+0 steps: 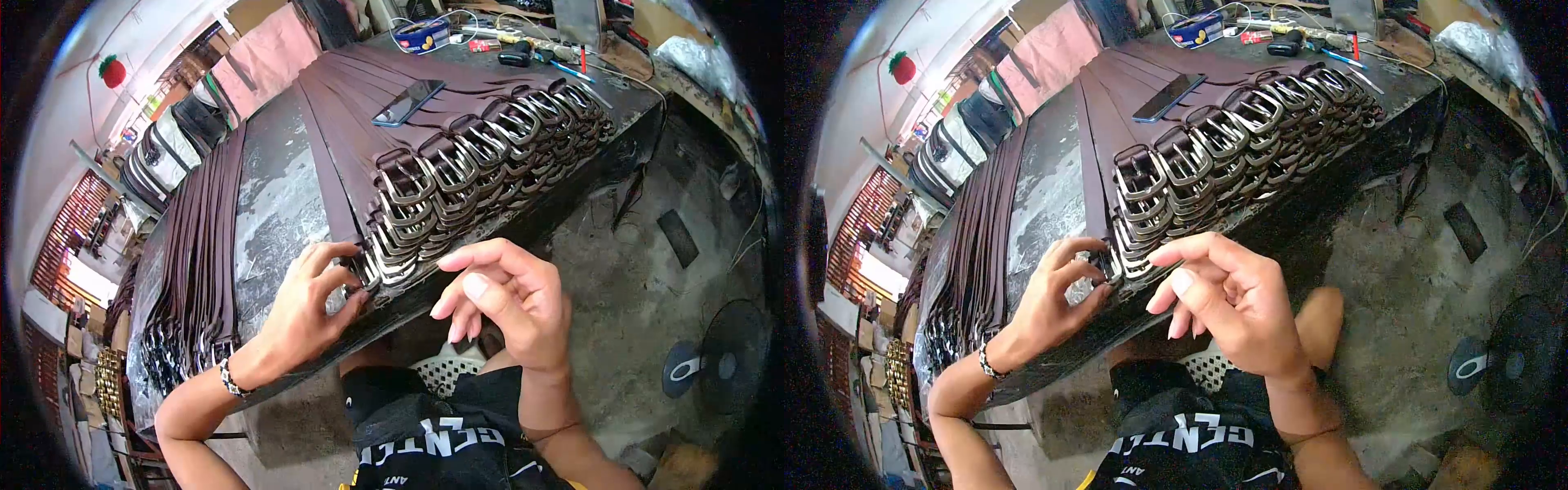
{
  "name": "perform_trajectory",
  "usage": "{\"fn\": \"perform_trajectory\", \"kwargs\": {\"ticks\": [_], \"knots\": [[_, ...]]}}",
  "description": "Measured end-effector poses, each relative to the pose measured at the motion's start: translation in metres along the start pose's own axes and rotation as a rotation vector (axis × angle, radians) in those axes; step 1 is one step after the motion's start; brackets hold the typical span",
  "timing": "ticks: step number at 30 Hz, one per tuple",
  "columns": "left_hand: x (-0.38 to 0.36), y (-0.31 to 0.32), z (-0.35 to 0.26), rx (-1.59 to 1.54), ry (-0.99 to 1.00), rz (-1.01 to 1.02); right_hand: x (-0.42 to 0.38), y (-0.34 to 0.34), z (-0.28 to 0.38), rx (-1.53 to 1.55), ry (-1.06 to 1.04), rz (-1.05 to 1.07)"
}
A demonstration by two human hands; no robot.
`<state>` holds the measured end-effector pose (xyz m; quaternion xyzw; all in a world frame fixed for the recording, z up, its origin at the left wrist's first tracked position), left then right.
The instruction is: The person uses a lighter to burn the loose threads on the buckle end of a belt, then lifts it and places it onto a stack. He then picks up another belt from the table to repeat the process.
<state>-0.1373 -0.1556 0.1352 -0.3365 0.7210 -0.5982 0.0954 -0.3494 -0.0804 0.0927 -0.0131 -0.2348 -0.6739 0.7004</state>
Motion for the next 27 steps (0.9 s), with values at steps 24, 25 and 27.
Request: {"fn": "perform_trajectory", "kwargs": {"ticks": [24, 25, 27], "knots": [[-0.193, -0.119, 0.078, 0.555, -0.635, -0.086, -0.001, 0.039, -0.021, -0.176, -0.022, 0.112], [-0.207, -0.118, 0.083, 0.530, -0.664, -0.088, 0.000, 0.043, -0.023, -0.170, -0.022, 0.131], [-0.225, -0.110, 0.094, 0.417, -0.764, -0.124, -0.001, 0.048, -0.026, -0.165, -0.017, 0.162]]}}
Point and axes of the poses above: each hand's wrist, its own x-axis towards the middle knuckle, its own y-axis out of the palm, z = x × y, the point moved 6 cm from there along x, towards the middle knuckle, and after that the axes turned 4 degrees about -x, right-handed, at the moved point
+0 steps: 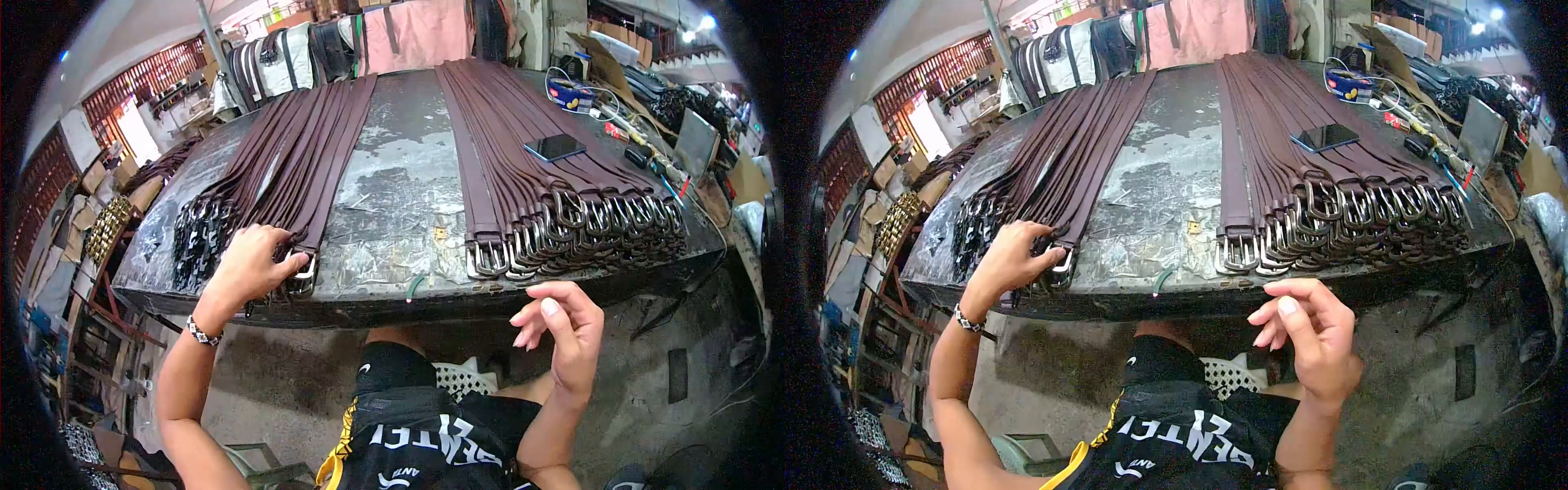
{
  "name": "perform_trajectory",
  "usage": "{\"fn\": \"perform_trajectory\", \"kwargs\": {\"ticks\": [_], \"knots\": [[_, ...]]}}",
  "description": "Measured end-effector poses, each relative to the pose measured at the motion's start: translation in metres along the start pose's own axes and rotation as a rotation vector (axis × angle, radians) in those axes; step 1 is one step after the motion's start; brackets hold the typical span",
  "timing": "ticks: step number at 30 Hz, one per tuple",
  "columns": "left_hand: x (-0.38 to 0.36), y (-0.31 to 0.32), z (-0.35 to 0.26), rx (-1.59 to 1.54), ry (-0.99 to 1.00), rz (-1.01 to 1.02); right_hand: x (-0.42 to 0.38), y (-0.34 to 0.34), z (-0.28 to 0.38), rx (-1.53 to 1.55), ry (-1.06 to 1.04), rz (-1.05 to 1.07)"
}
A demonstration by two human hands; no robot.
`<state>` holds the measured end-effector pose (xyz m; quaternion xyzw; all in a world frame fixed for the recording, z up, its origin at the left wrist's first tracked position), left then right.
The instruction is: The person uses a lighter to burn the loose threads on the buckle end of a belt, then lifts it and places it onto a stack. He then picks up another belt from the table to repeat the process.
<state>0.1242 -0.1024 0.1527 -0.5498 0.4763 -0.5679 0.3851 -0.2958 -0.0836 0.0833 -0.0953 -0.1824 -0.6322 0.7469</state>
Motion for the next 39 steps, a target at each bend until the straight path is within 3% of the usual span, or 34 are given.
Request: {"fn": "perform_trajectory", "kwargs": {"ticks": [7, 8, 9, 12, 15, 21, 26, 30, 33, 39], "knots": [[0.007, 0.011, 0.001, 0.078, -0.104, -0.005, 0.004, 0.037, 0.006, -0.155, 0.052, 0.076], [0.006, 0.007, -0.003, 0.049, 0.068, -0.173, 0.009, 0.044, 0.002, -0.177, 0.054, 0.102], [0.009, 0.006, -0.001, 0.028, 0.086, -0.188, 0.015, 0.052, 0.000, -0.214, 0.028, 0.123], [0.020, 0.001, 0.004, -0.044, 0.051, -0.137, 0.037, 0.063, -0.016, -0.477, -0.040, 0.220], [0.026, -0.010, 0.000, -0.082, -0.035, -0.093, 0.054, 0.076, -0.012, -0.678, -0.254, 0.227], [0.028, 0.003, 0.003, -0.062, -0.066, 0.092, 0.069, 0.102, -0.008, -0.724, -0.321, 0.301], [0.032, 0.009, 0.010, -0.110, -0.088, 0.073, 0.079, 0.113, -0.024, -0.704, -0.377, 0.366], [0.037, 0.003, 0.017, -0.227, -0.202, 0.129, 0.080, 0.114, -0.026, -0.698, -0.384, 0.418], [0.039, -0.014, 0.013, -0.311, -0.324, 0.110, 0.079, 0.116, -0.031, -0.826, -0.566, 0.440], [0.061, -0.035, -0.003, -0.307, -0.087, -0.161, 0.079, 0.117, -0.031, -0.855, -0.496, 0.526]]}}
Point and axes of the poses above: each hand's wrist, its own x-axis towards the middle knuckle, its own y-axis out of the palm, z = x × y, the point moved 6 cm from there along x, towards the middle knuckle, and after that the axes turned 4 degrees about -x, right-handed, at the moved point
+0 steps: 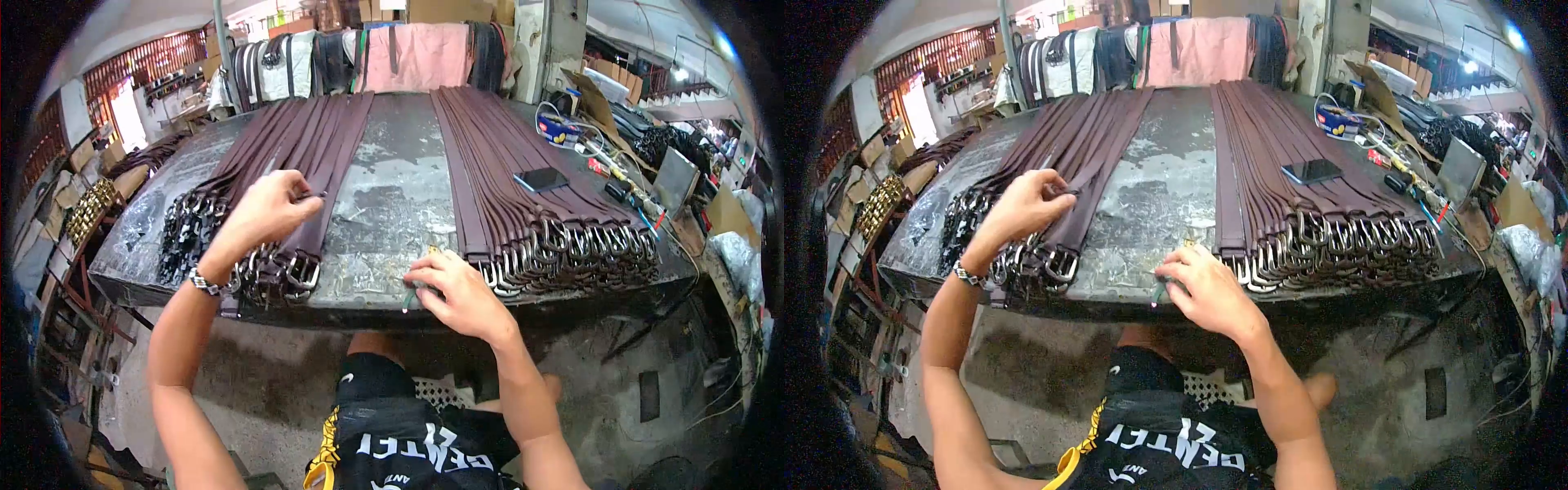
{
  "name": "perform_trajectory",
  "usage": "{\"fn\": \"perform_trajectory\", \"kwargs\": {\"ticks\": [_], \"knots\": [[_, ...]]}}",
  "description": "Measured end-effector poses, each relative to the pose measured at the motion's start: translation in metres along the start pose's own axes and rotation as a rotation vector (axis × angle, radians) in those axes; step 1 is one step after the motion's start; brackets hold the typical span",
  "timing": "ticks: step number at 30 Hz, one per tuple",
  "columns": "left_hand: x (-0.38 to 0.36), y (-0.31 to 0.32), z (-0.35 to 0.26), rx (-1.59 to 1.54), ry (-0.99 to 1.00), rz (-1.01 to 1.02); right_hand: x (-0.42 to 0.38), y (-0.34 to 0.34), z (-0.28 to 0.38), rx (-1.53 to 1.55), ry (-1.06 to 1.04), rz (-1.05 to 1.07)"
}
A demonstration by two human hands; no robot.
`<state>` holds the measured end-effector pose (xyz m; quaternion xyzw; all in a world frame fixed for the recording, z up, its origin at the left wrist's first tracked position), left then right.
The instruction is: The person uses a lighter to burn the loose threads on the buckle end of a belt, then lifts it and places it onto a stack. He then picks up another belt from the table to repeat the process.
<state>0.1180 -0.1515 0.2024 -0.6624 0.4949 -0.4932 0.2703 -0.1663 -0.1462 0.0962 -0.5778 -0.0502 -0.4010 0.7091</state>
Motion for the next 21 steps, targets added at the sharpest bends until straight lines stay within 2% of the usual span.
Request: {"fn": "perform_trajectory", "kwargs": {"ticks": [2, 3, 8, 13, 17, 21], "knots": [[0.001, 0.002, -0.015, 0.005, 0.014, 0.003, 0.000, 0.000, 0.000, 0.010, -0.009, 0.011], [0.003, 0.007, -0.021, 0.024, 0.105, -0.030, 0.001, -0.001, 0.000, 0.017, -0.008, 0.019], [0.000, 0.034, -0.038, 0.055, 0.079, 0.093, -0.001, -0.001, 0.000, 0.028, -0.017, -0.004], [-0.005, 0.049, -0.047, 0.051, 0.160, 0.065, 0.001, -0.002, -0.001, 0.038, -0.010, 0.009], [-0.025, 0.067, -0.068, 0.001, 0.183, 0.134, 0.000, -0.001, -0.001, 0.043, 0.023, 0.030], [-0.052, 0.077, -0.071, 0.059, 0.147, 0.156, -0.001, -0.002, -0.002, 0.042, 0.005, 0.004]]}}
Point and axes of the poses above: each hand's wrist, its own x-axis towards the middle knuckle, its own y-axis out of the palm, z = x × y, the point moved 6 cm from there along x, towards the middle knuckle, and after that the axes turned 4 degrees about -x, right-handed, at the moved point
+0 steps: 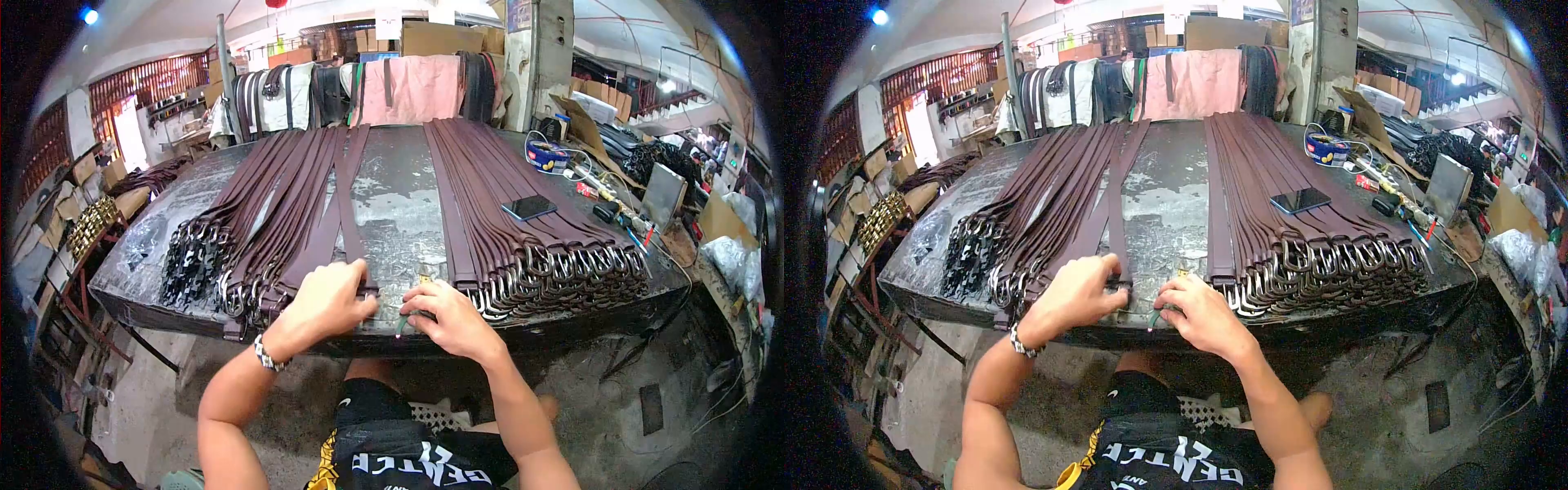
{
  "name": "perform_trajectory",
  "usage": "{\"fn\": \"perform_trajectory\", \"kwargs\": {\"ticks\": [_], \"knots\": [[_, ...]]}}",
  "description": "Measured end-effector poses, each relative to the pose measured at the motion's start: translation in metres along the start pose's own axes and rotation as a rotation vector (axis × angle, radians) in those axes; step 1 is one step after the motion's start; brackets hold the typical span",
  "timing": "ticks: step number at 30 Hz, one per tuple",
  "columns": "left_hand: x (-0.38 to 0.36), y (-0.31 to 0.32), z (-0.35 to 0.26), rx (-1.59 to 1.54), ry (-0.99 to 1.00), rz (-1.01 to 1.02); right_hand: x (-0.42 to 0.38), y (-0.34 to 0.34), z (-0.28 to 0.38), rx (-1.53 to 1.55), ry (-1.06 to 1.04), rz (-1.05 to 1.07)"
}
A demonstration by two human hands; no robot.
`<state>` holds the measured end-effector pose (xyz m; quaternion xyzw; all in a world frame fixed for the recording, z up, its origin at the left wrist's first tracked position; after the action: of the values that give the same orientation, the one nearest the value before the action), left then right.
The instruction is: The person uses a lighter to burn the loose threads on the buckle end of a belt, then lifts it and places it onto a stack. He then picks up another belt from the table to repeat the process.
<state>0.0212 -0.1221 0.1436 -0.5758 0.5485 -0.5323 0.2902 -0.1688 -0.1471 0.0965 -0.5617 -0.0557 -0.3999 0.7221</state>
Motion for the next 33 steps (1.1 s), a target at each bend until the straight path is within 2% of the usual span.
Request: {"fn": "perform_trajectory", "kwargs": {"ticks": [3, 6, 9, 15, 16, 17, 19, 23, 26, 30, 33], "knots": [[-0.014, 0.010, 0.010, 0.022, -0.011, -0.014, 0.000, 0.000, -0.003, 0.032, 0.004, 0.001], [-0.022, 0.014, 0.014, -0.103, -0.076, -0.001, 0.000, 0.000, -0.004, 0.049, 0.020, 0.017], [-0.031, 0.017, 0.014, -0.146, -0.032, -0.110, 0.000, 0.000, -0.003, 0.047, 0.013, -0.001], [-0.054, 0.021, 0.034, -0.476, -0.140, -0.162, 0.000, -0.001, -0.012, 0.141, -0.073, -0.016], [-0.060, 0.021, 0.037, -0.549, -0.165, -0.193, 0.000, -0.001, -0.017, 0.187, -0.012, 0.024], [-0.065, 0.014, 0.033, -0.579, -0.213, -0.169, 0.000, -0.004, -0.021, 0.352, 0.149, 0.057], [-0.072, 0.015, 0.037, -0.640, -0.225, -0.201, -0.001, -0.006, -0.024, 0.490, 0.248, 0.104], [-0.074, 0.023, 0.037, -0.773, -0.170, -0.237, -0.003, -0.006, -0.027, 0.456, 0.266, 0.103], [-0.074, 0.025, 0.020, -0.740, -0.174, -0.222, -0.004, -0.006, -0.029, 0.485, 0.273, 0.044], [-0.073, 0.026, 0.003, -0.784, -0.142, -0.167, -0.007, -0.005, -0.035, 0.778, 0.358, -0.061], [-0.074, 0.028, -0.001, -0.742, -0.080, -0.190, -0.008, -0.011, -0.036, 0.830, 0.354, -0.146]]}}
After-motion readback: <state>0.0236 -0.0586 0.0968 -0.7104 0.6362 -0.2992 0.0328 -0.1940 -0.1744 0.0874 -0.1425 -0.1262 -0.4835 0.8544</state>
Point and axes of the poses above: each hand's wrist, its own x-axis towards the middle knuckle, its own y-axis out of the palm, z = x × y, the point moved 6 cm from there along x, towards the middle knuckle, and after that the axes turned 4 degrees about -x, right-handed, at the moved point
